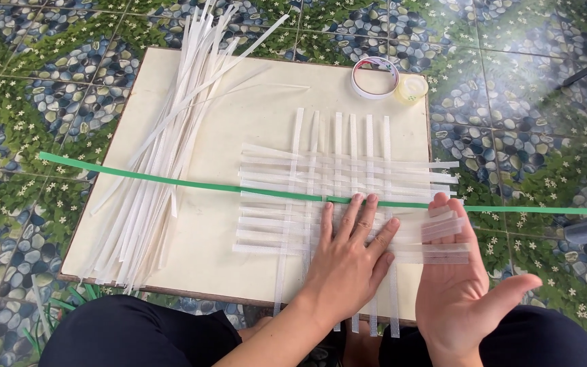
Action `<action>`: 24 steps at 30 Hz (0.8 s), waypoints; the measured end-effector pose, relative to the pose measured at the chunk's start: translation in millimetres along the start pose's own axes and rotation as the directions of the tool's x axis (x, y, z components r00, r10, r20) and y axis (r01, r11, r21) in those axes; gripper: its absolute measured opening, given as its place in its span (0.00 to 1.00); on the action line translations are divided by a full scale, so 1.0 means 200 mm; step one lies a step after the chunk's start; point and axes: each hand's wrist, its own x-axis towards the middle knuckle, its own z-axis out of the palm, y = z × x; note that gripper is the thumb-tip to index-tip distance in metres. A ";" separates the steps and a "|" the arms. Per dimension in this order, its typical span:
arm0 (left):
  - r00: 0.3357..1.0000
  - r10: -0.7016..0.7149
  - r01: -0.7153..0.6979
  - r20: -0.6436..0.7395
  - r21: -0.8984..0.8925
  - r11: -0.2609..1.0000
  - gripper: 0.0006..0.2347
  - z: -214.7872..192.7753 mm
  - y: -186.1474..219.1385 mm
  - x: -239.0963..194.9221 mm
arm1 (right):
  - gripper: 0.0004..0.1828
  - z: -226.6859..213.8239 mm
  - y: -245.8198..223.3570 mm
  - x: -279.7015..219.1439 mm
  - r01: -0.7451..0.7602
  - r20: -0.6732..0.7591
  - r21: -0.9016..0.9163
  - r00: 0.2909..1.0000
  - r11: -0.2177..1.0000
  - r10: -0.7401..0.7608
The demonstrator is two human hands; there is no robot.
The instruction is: Weaving white plastic strips together on a wooden board to create a mat.
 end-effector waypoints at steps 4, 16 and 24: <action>1.000 -0.006 0.006 0.019 -0.005 1.000 0.20 0.00 0.00 0.00 | 0.57 -0.02 0.05 -0.01 0.163 0.185 -0.145 0.973 0.976 -0.135; 1.000 -0.008 0.008 -0.010 -0.034 0.999 0.19 0.00 0.00 0.00 | 0.47 0.06 0.03 -0.06 0.381 0.391 -0.627 0.908 0.680 -0.149; 0.998 0.055 -0.055 0.024 -0.017 0.998 0.23 0.02 -0.01 -0.02 | 0.42 0.08 0.09 -0.06 0.523 0.535 -0.761 0.840 0.383 -0.085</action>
